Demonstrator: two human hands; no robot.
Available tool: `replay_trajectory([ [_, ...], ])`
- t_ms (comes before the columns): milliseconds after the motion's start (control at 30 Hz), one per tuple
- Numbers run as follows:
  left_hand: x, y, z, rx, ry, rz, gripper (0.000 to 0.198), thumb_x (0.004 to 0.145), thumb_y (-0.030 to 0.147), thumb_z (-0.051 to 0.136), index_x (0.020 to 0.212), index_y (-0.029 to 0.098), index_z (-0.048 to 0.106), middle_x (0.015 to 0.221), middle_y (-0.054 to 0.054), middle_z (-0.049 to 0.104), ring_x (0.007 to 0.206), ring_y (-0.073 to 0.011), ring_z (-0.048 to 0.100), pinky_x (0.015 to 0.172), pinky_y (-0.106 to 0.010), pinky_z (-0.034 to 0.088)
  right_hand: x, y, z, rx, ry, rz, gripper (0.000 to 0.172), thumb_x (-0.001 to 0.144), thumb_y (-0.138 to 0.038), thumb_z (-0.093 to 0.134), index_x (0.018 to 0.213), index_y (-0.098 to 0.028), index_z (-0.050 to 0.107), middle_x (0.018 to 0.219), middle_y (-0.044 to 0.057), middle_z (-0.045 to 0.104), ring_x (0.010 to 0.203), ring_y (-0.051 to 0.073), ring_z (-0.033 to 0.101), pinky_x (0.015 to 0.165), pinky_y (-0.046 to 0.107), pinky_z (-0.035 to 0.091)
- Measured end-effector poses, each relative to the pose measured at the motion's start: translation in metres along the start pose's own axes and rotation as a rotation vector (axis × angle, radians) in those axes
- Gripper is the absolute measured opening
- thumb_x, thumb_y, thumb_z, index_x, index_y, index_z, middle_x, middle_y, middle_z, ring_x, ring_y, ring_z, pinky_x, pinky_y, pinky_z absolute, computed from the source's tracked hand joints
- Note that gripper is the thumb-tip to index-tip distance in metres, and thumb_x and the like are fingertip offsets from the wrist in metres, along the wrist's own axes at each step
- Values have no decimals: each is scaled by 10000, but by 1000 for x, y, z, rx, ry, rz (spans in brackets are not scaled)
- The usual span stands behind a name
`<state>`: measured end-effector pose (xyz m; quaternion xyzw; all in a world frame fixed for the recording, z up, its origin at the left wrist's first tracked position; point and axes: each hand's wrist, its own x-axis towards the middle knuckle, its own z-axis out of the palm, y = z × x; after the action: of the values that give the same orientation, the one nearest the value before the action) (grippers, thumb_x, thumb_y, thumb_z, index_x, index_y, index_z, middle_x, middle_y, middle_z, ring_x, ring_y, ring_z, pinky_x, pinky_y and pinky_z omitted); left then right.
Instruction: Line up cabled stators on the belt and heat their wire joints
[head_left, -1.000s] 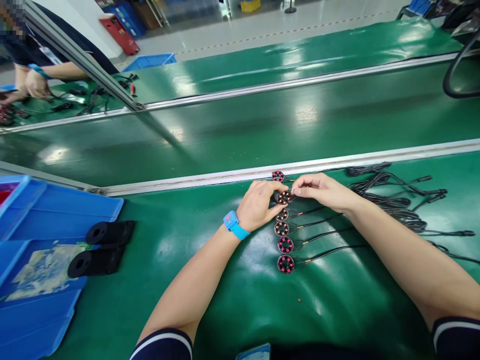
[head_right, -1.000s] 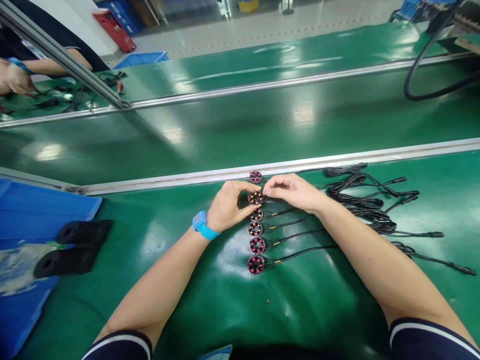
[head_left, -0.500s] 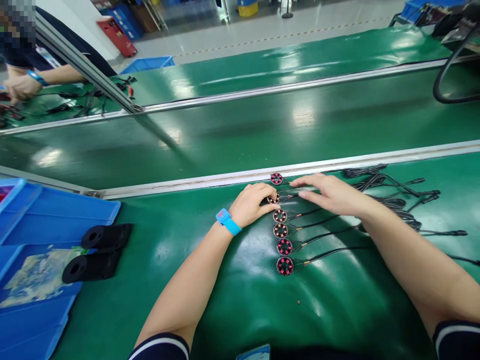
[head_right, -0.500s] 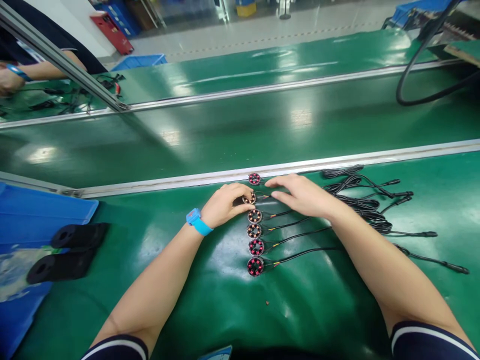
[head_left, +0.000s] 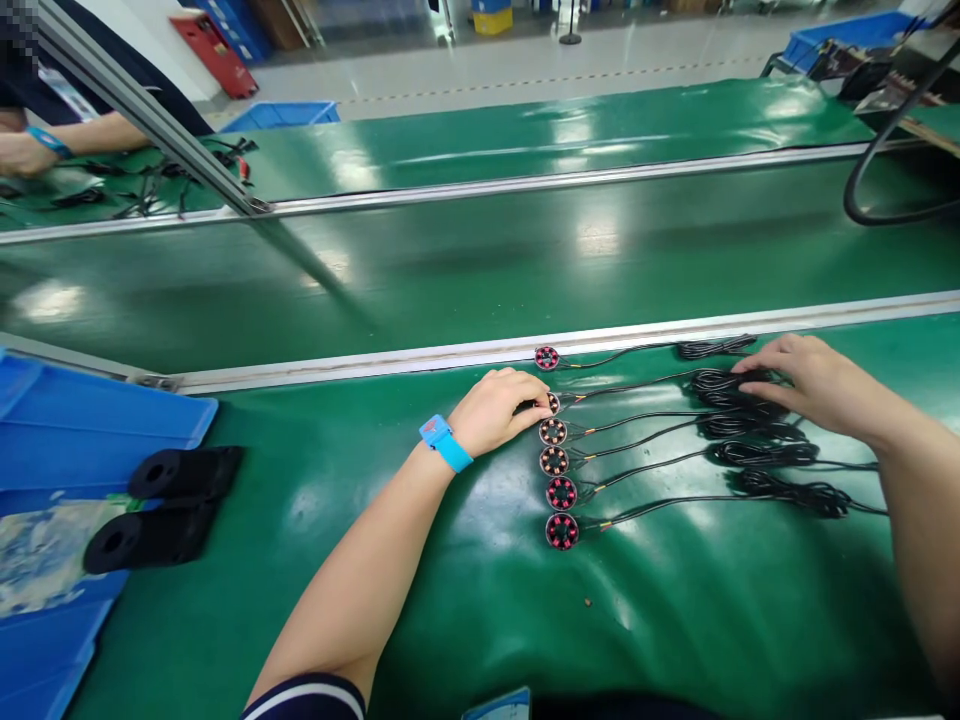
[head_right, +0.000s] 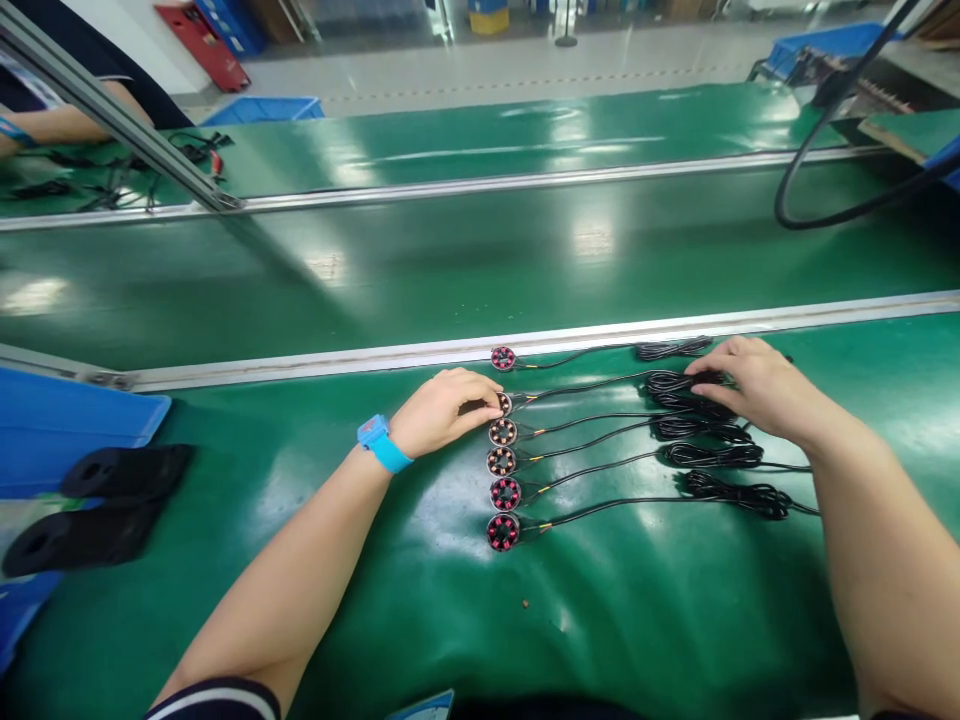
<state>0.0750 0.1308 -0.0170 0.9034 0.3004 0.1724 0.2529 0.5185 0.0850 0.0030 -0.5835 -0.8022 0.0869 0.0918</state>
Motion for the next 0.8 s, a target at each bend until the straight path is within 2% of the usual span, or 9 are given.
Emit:
replay_trajectory([
  [67, 0, 0, 0, 1, -4, -2, 187, 972, 356, 540, 922, 214, 652, 1066, -32, 709, 1031, -211, 633, 924, -378, 437, -5, -2, 0, -18, 49, -10, 194, 801, -383, 612, 927, -250, 677, 1070, 143, 645, 969, 305, 578, 839, 439, 452],
  [133, 1, 1, 0, 0, -6, -4, 181, 970, 351, 546, 919, 214, 651, 1063, -29, 711, 1028, -211, 634, 918, -376, 434, -10, -6, -2, -42, 83, 87, 164, 798, -337, 583, 941, -264, 616, 1127, 124, 657, 1008, 294, 594, 854, 426, 458],
  [233, 1, 0, 0, -2, -5, -5, 155, 964, 340, 563, 924, 219, 651, 1069, -21, 712, 1039, -210, 630, 919, -371, 425, -15, -11, 0, -163, 152, 236, 189, 825, -308, 528, 998, -265, 591, 1036, 120, 691, 941, 277, 634, 785, 402, 477],
  [300, 1, 0, 1, 2, 1, -15, 138, 959, 335, 577, 923, 223, 650, 1086, -13, 709, 1043, -210, 626, 921, -368, 419, -19, -8, 4, -215, 164, 166, 227, 875, -350, 495, 1037, -251, 620, 1065, 138, 688, 978, 288, 632, 804, 410, 482],
  [400, 0, 0, 2, 7, -1, -21, 131, 955, 335, 590, 912, 223, 644, 1086, -9, 706, 1031, -210, 625, 920, -367, 416, -28, 3, 6, -127, 85, 35, 344, 912, -466, 485, 1142, -275, 654, 1185, 122, 666, 1105, 299, 606, 933, 432, 473],
  [533, -1, 3, 0, -11, 38, -18, 139, 945, 341, 606, 888, 220, 643, 1070, -21, 693, 1041, -213, 619, 911, -358, 426, -38, 9, -4, -64, -34, 142, 424, 898, -622, 472, 1186, -386, 674, 1367, 56, 579, 1198, 320, 569, 928, 484, 475],
  [600, 1, 5, -3, -28, 173, -45, 147, 938, 350, 614, 889, 212, 629, 1006, -27, 680, 987, -201, 620, 873, -335, 447, -34, -4, -13, -63, 60, 195, 413, 913, -633, 443, 1133, -378, 684, 1307, 43, 621, 1164, 307, 590, 870, 466, 494],
  [700, 9, 4, -8, -12, 379, -152, 180, 892, 327, 676, 963, 200, 570, 972, -27, 652, 930, -197, 611, 841, -327, 464, -7, -44, -21, -1, 192, 170, 350, 933, -584, 483, 1101, -339, 667, 1196, 29, 674, 1092, 258, 625, 759, 389, 519],
  [800, 23, -3, -7, 39, 354, -230, 364, 803, 248, 768, 1051, 207, 504, 1103, -34, 645, 1054, -237, 601, 919, -386, 453, 36, -94, -11, 126, 136, -10, 336, 943, -506, 535, 1145, -273, 669, 1164, 49, 690, 1072, 271, 635, 894, 403, 513],
])
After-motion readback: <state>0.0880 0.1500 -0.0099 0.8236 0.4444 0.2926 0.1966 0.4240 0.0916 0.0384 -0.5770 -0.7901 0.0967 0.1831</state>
